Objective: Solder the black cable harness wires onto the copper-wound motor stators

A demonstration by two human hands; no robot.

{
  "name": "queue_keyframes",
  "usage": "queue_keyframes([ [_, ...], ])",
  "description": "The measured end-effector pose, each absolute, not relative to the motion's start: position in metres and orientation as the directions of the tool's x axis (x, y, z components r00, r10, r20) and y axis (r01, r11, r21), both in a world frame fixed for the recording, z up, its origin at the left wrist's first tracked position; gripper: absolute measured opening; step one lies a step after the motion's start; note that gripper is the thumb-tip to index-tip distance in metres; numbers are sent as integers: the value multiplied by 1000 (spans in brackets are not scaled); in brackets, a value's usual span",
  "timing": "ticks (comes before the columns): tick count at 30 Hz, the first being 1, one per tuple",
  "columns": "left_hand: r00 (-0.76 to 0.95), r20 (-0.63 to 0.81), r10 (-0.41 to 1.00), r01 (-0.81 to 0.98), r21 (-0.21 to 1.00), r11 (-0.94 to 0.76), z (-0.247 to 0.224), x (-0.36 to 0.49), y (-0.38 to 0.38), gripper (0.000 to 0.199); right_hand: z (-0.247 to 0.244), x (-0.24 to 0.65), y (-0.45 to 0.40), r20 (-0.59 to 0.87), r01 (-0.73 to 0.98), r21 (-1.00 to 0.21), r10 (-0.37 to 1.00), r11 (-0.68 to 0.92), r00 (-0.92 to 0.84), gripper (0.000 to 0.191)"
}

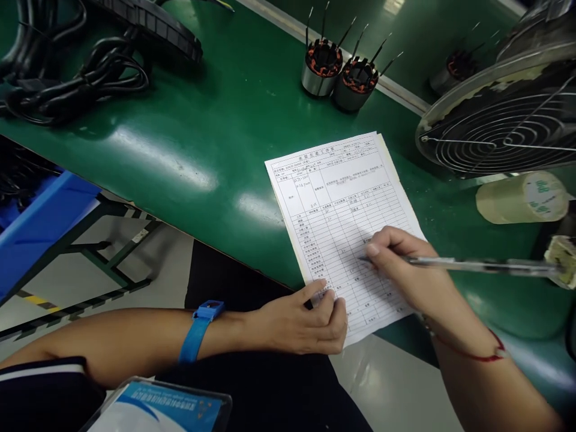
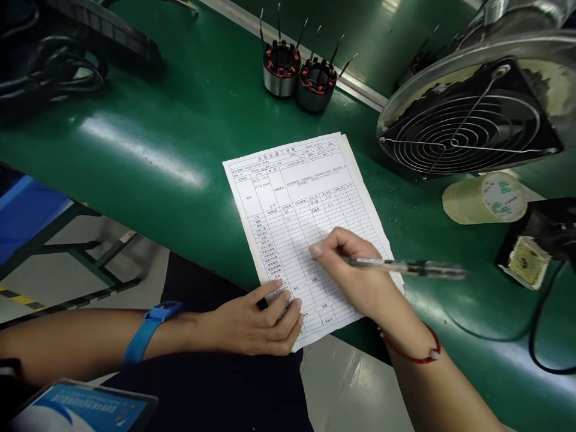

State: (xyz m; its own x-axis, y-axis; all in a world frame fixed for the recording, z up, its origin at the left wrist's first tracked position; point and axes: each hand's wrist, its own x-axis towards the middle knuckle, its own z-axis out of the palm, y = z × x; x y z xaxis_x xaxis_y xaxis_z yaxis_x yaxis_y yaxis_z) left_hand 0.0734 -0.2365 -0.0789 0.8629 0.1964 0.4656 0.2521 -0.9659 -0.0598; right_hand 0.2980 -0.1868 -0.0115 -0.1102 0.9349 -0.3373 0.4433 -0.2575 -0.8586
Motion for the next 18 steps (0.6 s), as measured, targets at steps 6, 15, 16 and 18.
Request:
queue_keyframes([
  [6, 854, 485, 189, 244, -52, -969, -81, 73, -234, 23, -29, 284, -200, -226, 494, -857, 969, -147, -103, 29],
  [15, 824, 533, 191, 236, -17, -971, -88, 73, -230, 27, -38, 287, -205, -30, 409, -912, 990, 29, -135, 35],
  [16, 825, 532, 191, 235, -16, -972, -88, 73, -230, 28, -38, 287, -204, -26, 420, -907, 989, 38, -146, 35],
  [18, 831, 524, 186, 230, -20, -973, -88, 73, -228, 29, -38, 286, -203, -13, 434, -899, 988, 57, -157, 36],
])
